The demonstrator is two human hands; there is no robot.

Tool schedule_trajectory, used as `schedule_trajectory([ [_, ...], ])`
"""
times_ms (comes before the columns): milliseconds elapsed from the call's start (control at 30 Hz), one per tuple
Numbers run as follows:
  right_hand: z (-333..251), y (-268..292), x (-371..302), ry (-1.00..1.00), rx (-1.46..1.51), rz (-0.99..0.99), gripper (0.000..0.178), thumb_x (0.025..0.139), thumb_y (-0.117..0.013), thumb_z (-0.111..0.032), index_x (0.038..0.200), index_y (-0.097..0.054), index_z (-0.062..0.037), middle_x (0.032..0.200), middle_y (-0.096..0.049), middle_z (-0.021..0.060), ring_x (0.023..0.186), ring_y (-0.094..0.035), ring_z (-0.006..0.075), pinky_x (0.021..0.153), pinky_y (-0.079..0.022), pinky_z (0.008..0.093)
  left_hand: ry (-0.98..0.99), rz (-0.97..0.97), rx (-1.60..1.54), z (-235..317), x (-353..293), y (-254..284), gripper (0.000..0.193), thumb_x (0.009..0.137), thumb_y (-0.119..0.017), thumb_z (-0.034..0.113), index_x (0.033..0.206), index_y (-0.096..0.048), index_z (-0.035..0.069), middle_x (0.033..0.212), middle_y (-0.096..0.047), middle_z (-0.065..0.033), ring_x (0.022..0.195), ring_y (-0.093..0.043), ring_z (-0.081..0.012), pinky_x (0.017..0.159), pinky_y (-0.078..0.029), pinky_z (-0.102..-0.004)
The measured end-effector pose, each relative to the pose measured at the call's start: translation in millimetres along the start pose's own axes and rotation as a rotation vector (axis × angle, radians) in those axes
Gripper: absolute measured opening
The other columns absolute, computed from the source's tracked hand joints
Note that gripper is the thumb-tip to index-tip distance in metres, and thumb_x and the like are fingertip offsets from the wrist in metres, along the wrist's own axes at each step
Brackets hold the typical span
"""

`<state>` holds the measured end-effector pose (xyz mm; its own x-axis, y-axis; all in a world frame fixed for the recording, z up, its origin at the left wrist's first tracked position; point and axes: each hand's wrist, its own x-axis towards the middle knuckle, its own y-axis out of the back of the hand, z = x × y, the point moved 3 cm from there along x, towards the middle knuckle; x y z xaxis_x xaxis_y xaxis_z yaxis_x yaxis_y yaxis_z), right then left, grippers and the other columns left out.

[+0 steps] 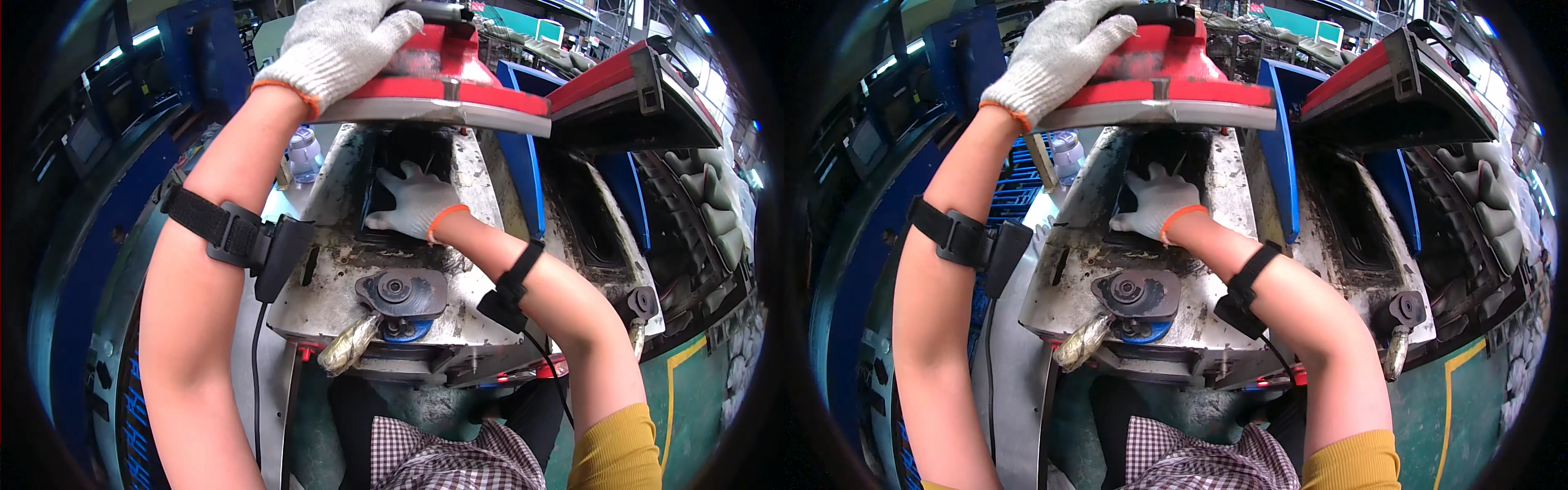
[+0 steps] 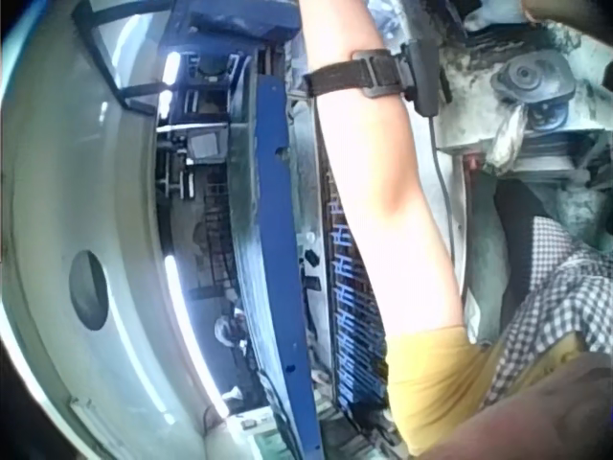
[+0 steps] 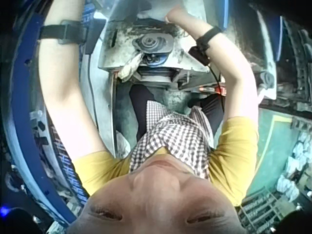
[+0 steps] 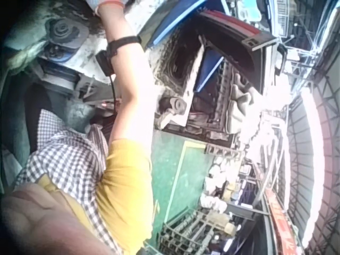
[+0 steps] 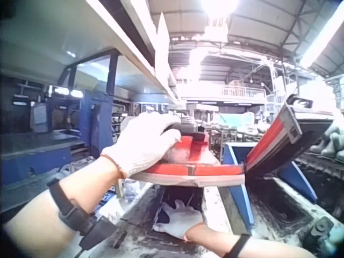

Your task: Operate an industrial heat-press machine to bond soles to shoe uppers and inspect the finished product.

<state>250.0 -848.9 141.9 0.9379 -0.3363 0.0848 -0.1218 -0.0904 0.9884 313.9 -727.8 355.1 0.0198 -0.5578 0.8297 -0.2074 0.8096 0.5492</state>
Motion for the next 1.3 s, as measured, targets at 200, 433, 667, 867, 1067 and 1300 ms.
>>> schedule_trajectory([
  [200, 2, 28, -101, 0.210, 0.367, 0.409, 0.044, 0.096, -0.070, -0.037, 0.127, -0.072, -0.0049, 0.121, -0.072, 0.0205, 0.111, -0.069, 0.0382, 0.097, -0.055, 0.0451, -0.056, -0.240, -0.123, -20, -23, -14, 0.035, 0.106, -0.060, 0.039, 0.113, -0.076, 0.008, 0.098, -0.076, -0.0125, 0.091, -0.072, -0.0253, 0.085, -0.055, -0.0365],
  [433, -41, -73, -239, 0.478, 1.011, 0.312, 0.014, 0.098, -0.067, -0.014, 0.102, -0.074, -0.0026, 0.095, -0.072, 0.0160, 0.090, -0.071, 0.0306, 0.082, -0.058, 0.0381, 0.173, -0.548, -0.459, 10, -75, -24, 0.027, 0.105, -0.066, 0.029, 0.106, -0.076, 0.005, 0.077, -0.070, 0.0032, 0.072, -0.059, -0.0053, 0.071, -0.052, -0.0271],
  [667, -104, -151, -223, 0.060, 2.123, -0.707, 0.069, 0.104, -0.067, -0.031, 0.158, -0.039, 0.0009, 0.145, -0.059, 0.0175, 0.127, -0.063, 0.0242, 0.099, -0.056, 0.0376, -0.104, -0.404, -0.252, 33, -138, -44, 0.019, 0.097, -0.065, 0.027, 0.099, -0.076, 0.011, 0.076, -0.070, -0.0099, 0.082, -0.067, -0.0320, 0.081, -0.053, -0.0439],
  [867, -117, -133, -204, 0.157, 2.458, -0.779, 0.071, 0.100, -0.068, -0.035, 0.157, -0.040, -0.0022, 0.150, -0.055, 0.0167, 0.132, -0.059, 0.0288, 0.104, -0.054, 0.0421, -0.012, -0.506, -0.240, 43, -169, -50, 0.020, 0.096, -0.065, 0.027, 0.100, -0.077, 0.011, 0.080, -0.069, -0.0131, 0.091, -0.065, -0.0347, 0.089, -0.051, -0.0458],
  [1067, -124, -113, -192, 0.256, 2.803, -0.834, 0.066, 0.094, -0.072, -0.034, 0.150, -0.050, -0.0065, 0.150, -0.055, 0.0129, 0.135, -0.054, 0.0327, 0.111, -0.047, 0.0475, -0.023, -0.499, -0.193, 44, -167, -52, 0.022, 0.096, -0.065, 0.028, 0.102, -0.078, 0.010, 0.086, -0.071, -0.0132, 0.093, -0.064, -0.0345, 0.090, -0.051, -0.0469],
  [1300, -46, -111, -226, 0.238, 3.038, -0.836, 0.070, 0.096, -0.070, -0.048, 0.149, -0.049, -0.0083, 0.124, -0.065, 0.0139, 0.094, -0.060, 0.0266, 0.089, -0.048, 0.0436, -0.055, -0.457, -0.189, 45, -168, -55, 0.023, 0.096, -0.065, 0.027, 0.102, -0.077, 0.009, 0.085, -0.071, -0.0127, 0.093, -0.064, -0.0342, 0.089, -0.051, -0.0462],
])
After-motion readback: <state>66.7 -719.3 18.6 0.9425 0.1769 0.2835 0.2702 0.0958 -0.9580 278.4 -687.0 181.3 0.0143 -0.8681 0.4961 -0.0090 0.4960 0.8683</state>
